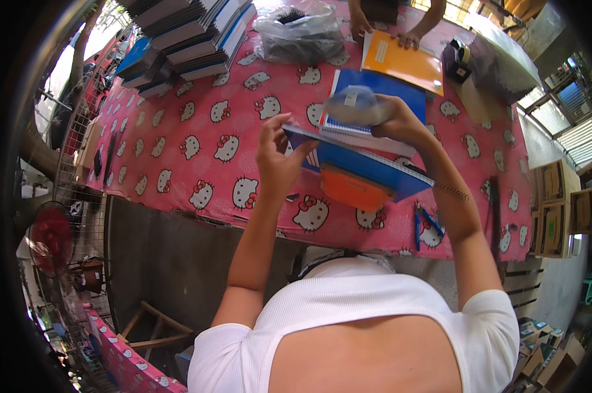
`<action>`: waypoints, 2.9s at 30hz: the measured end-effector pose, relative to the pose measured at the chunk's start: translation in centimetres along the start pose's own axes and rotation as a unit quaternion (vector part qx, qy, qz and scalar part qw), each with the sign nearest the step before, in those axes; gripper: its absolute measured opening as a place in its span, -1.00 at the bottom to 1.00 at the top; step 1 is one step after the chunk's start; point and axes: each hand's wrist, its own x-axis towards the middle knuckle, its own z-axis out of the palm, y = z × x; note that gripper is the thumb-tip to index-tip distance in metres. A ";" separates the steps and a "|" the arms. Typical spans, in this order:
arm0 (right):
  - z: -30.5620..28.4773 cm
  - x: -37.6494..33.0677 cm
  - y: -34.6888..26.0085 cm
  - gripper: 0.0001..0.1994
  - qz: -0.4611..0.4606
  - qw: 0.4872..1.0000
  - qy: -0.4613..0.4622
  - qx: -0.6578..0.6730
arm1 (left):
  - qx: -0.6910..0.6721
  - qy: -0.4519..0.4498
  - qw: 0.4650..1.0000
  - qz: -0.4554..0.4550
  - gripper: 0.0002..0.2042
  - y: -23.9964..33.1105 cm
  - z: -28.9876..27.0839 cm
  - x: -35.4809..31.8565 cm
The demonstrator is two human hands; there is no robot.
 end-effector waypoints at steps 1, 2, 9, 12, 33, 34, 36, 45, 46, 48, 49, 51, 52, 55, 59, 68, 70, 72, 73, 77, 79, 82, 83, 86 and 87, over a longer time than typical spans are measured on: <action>0.1 0.5 0.0 -0.46 -0.004 1.000 -0.005 -0.003 | -0.114 0.001 0.991 -0.070 -0.46 -0.3 -0.2 -0.2; 0.3 0.8 0.1 -0.46 -0.042 0.998 -0.038 -0.026 | -0.114 0.007 0.991 -0.067 -0.46 -0.8 -0.4 0.0; 1.5 0.3 1.1 -0.49 -0.131 0.985 -0.058 0.095 | -0.123 0.006 0.984 -0.128 -0.57 -1.3 -1.6 -0.3; -0.9 -1.3 3.1 -0.58 0.073 0.910 0.179 -0.366 | -0.133 -0.029 0.981 -0.140 -0.61 -1.2 -2.7 -0.7; 9.3 -27.0 9.0 -0.39 0.317 0.767 0.248 -0.499 | -0.108 -0.047 0.956 0.269 -0.77 15.2 -0.1 -1.3; 8.4 -27.4 8.6 -0.45 0.306 0.829 0.282 -0.373 | -0.081 -0.114 0.963 0.233 -0.76 14.6 1.2 -2.7; 7.5 -26.1 3.6 -0.60 0.218 0.910 0.297 -0.189 | 0.022 -0.194 0.967 0.165 -0.78 11.3 3.1 -6.2; 8.5 -22.5 -7.9 -0.57 -0.014 0.936 0.269 -0.228 | -0.017 -0.171 0.983 0.059 -0.81 7.6 5.7 -10.0; 8.6 -22.5 -7.9 -0.57 -0.012 0.936 0.269 -0.228 | -0.018 -0.172 0.983 0.058 -0.81 7.5 5.7 -10.1; 8.6 -22.4 -7.9 -0.59 0.012 0.951 0.243 -0.191 | -0.008 -0.156 0.984 0.083 -0.80 7.2 5.9 -10.2; 8.5 -22.4 -8.0 -0.59 0.013 0.951 0.243 -0.192 | -0.009 -0.156 0.984 0.083 -0.80 7.2 6.0 -10.1; 8.3 -22.5 -8.3 -0.64 0.032 0.954 0.235 -0.184 | -0.025 -0.157 0.983 0.088 -0.79 7.2 6.2 -10.0; 7.9 -22.7 -7.4 -0.64 0.031 0.954 0.235 -0.184 | -0.024 -0.156 0.983 0.089 -0.79 7.0 6.1 -10.1; 7.1 -22.7 -4.2 -0.69 0.249 0.877 0.092 0.401 | -0.038 -0.165 0.979 0.116 -0.78 6.7 5.9 -9.5; 8.1 -22.0 -2.3 -0.67 0.181 0.839 0.107 0.501 | 0.111 -0.107 0.952 0.264 -0.80 6.3 5.1 -7.0; 3.1 -21.0 8.0 -0.64 0.032 0.849 0.297 -0.437 | -0.218 0.391 0.873 -0.191 -0.76 -7.2 -12.0 -3.2; 0.8 -15.7 8.0 -0.62 -0.036 0.866 0.305 -0.395 | -0.222 0.414 0.856 -0.215 -0.75 -10.3 -12.4 -4.9; -0.3 -9.3 7.1 -0.61 -0.078 0.867 0.238 -0.431 | 0.061 0.447 0.810 -0.374 -0.67 -13.1 -13.8 -6.2; -0.3 -6.3 7.2 -0.59 -0.101 0.870 0.198 -0.440 | 0.059 0.450 0.810 -0.372 -0.67 -13.7 -14.3 -6.4; 2.4 1.1 8.1 -0.53 -0.134 0.850 0.092 -0.502 | 0.206 0.292 0.917 -0.179 -0.53 -10.4 -11.0 -4.8; 3.0 2.0 9.5 -0.52 -0.061 0.833 -0.007 -0.550 | 0.108 0.133 0.978 -0.123 -0.48 -4.5 -5.3 -3.1; 3.6 2.1 9.0 -0.61 -0.074 0.827 -0.047 -0.555 | 0.135 -0.106 0.985 -0.019 -0.58 1.6 2.9 -6.6; 3.7 2.3 8.9 -0.63 -0.081 0.827 -0.062 -0.553 | 0.192 -0.158 0.969 0.006 -0.53 1.4 5.0 -8.3; 2.8 2.7 6.9 -0.69 -0.062 0.866 -0.083 -0.488 | 0.289 -0.209 0.932 0.065 -0.47 -1.6 6.1 -9.3; 2.1 2.7 7.0 -0.69 -0.057 0.866 -0.076 -0.491 | 0.327 -0.210 0.916 0.103 -0.47 -2.2 6.4 -8.4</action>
